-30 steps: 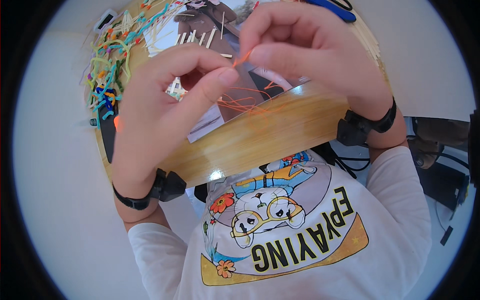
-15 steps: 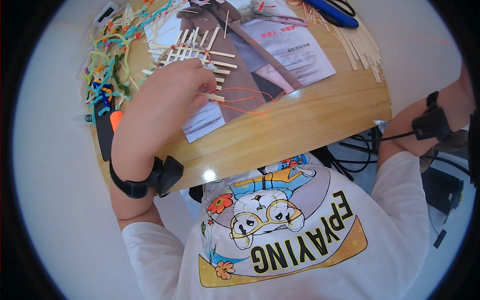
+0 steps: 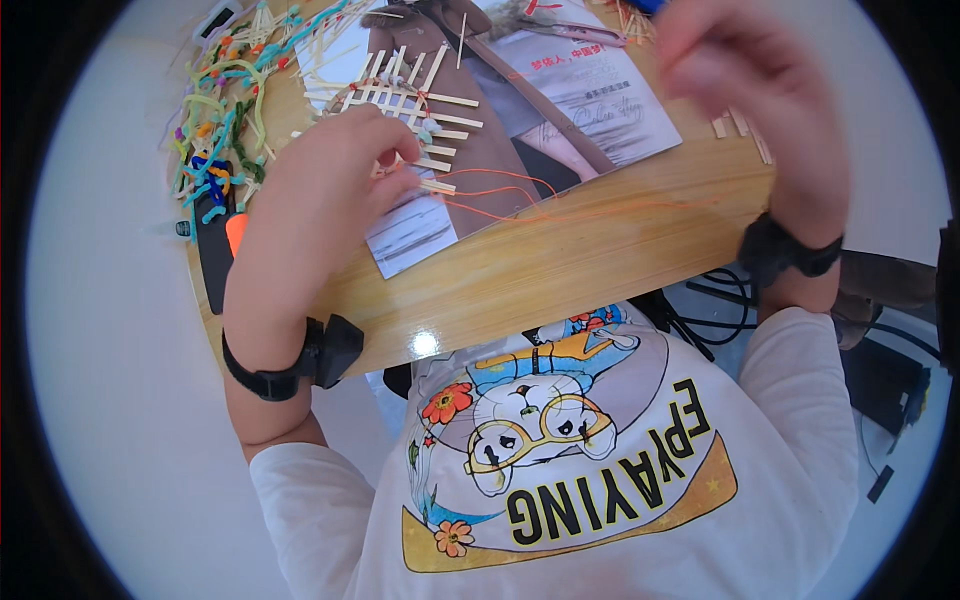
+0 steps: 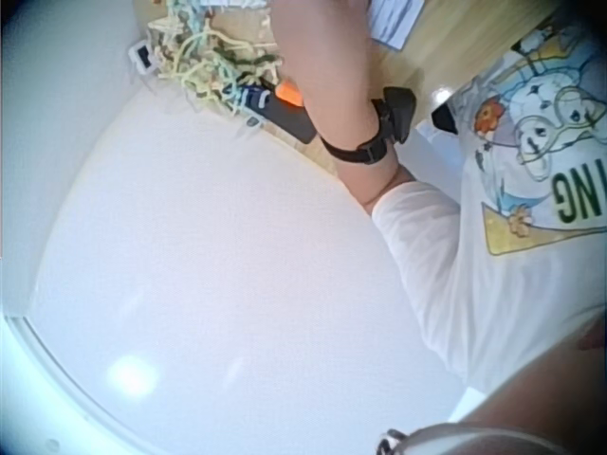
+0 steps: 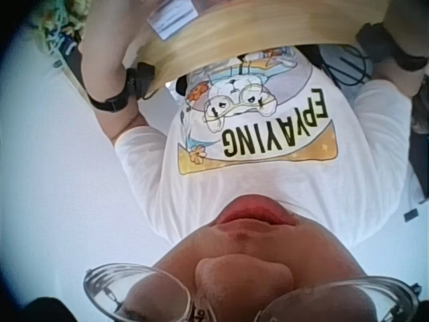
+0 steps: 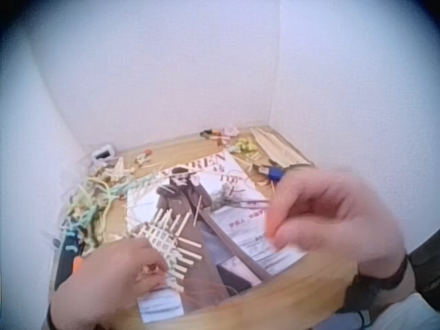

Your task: Weaving thin bamboo strips together to create a decorative or functional mat.

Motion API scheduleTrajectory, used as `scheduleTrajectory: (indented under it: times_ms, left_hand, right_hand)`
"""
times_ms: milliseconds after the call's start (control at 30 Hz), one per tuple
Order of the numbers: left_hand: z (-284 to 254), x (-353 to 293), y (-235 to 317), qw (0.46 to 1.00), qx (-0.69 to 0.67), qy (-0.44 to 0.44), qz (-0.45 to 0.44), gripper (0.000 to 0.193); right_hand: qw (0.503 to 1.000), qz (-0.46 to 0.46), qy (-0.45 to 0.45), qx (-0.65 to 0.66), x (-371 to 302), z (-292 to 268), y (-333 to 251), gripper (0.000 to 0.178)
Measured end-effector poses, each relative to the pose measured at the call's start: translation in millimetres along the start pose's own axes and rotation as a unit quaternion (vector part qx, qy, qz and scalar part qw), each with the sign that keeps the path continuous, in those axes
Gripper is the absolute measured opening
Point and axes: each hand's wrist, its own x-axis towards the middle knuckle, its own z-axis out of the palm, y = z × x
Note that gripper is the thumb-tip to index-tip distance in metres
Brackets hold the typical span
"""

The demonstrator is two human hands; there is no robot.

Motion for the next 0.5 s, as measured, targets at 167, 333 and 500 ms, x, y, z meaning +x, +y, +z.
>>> scheduleTrajectory:
  times_ms: [167, 333, 500]
  left_hand:
    - [5.7, -9.7, -2.5, 0.999, 0.004, 0.009, 0.033, 0.036]
    - [5.2, -5.6, -11.0, 0.998, 0.038, 0.047, 0.032, 0.040]
    - [5.5, -2.0, -17.3, 0.999, 0.043, 0.027, -0.010, 0.033]
  right_hand:
    - [0.974, 0.051, -0.217, -0.045, 12.0, 72.8, 37.1, 0.009]
    - [0.939, 0.186, -0.236, 0.165, 12.7, 97.3, 56.0, 0.005]
    - [0.939, 0.176, -0.237, 0.175, 11.1, 107.3, 70.5, 0.004]
